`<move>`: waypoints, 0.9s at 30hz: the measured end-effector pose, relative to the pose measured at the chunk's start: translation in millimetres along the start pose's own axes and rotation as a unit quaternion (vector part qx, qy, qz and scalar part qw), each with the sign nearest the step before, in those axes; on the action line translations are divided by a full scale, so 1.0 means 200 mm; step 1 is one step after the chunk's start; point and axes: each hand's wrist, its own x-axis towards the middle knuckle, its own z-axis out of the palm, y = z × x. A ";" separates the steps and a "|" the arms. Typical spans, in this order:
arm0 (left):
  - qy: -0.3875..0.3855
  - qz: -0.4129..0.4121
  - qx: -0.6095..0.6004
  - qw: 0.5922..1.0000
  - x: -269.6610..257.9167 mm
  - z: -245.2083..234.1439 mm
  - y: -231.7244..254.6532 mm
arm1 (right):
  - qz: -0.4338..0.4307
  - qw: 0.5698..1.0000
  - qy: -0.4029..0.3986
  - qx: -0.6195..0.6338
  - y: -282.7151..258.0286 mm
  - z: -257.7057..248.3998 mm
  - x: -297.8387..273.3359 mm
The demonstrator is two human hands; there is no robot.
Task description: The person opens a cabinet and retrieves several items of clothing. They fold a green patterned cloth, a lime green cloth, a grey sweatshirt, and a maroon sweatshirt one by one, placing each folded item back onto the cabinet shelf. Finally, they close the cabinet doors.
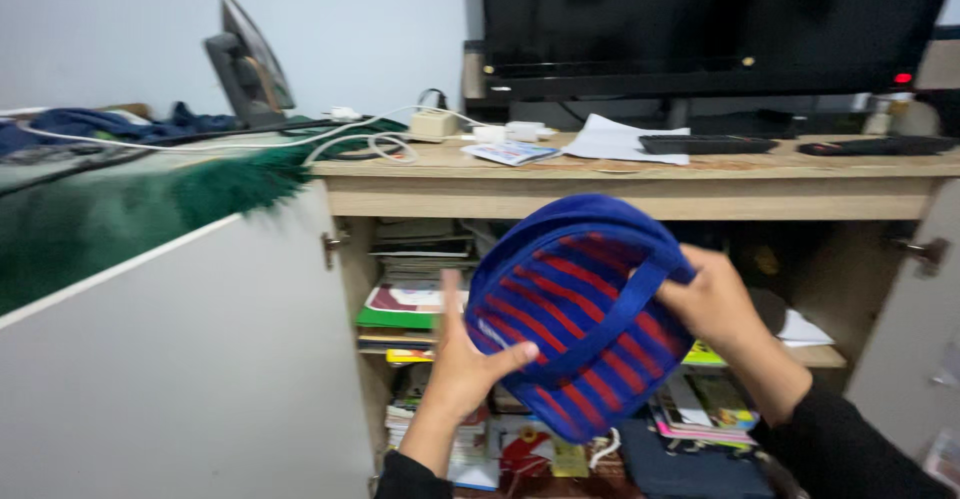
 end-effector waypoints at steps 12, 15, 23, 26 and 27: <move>0.095 -0.033 -0.212 0.972 0.10 -0.50 -0.02 | 0.093 0.936 -0.232 0.249 -0.21 0.17 0.32; 0.235 -0.035 -0.229 0.944 0.11 -0.58 0.03 | -0.001 0.908 -0.221 0.357 -0.35 0.32 0.46; 0.354 -0.013 -0.213 0.911 0.13 -0.57 0.06 | 0.058 0.774 -0.151 0.612 -0.73 1.40 1.09; 0.356 -0.018 -0.231 0.906 0.13 -0.63 0.02 | 0.115 0.748 -0.189 0.626 -0.83 1.84 1.18; 0.360 -0.020 -0.231 0.904 0.13 -0.65 0.01 | 0.103 0.756 -0.236 0.602 -0.83 1.94 1.16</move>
